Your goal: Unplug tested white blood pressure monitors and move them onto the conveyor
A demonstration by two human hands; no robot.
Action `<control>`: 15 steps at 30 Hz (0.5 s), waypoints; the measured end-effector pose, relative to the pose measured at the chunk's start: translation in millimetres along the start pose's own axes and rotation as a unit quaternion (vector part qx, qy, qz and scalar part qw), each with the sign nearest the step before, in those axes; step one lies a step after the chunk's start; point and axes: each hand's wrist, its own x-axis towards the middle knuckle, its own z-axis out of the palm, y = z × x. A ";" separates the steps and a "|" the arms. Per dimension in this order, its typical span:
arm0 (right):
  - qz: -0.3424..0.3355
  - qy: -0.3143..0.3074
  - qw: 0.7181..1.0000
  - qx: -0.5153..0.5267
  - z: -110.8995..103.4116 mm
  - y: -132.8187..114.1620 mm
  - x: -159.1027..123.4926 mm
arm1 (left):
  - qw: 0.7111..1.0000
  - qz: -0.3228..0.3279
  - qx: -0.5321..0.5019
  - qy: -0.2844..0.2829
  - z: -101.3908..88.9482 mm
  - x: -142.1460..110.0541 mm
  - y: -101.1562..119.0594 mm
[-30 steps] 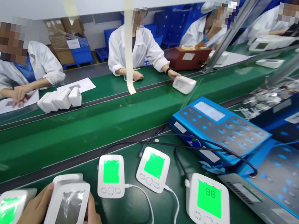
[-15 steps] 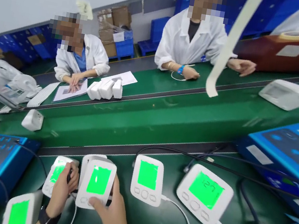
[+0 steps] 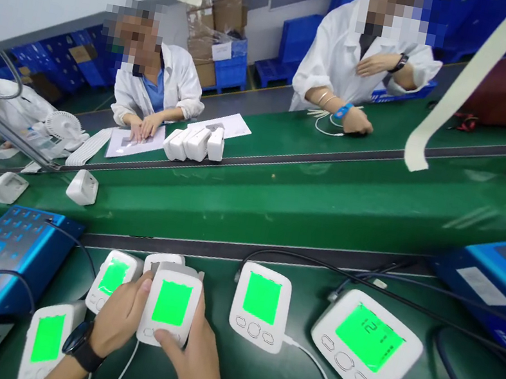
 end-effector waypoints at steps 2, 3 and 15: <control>-0.007 0.011 1.000 0.007 1.4 0.8 0.4 | 1.000 0.004 0.000 -0.004 -0.4 1.1 1.2; -0.004 0.015 1.000 0.016 2.3 0.5 0.6 | 1.000 0.014 -0.005 -0.001 -1.4 2.9 0.5; 0.060 -0.002 0.992 0.111 -2.7 -8.2 1.1 | 0.992 0.036 0.061 -0.101 -34.5 95.3 -21.9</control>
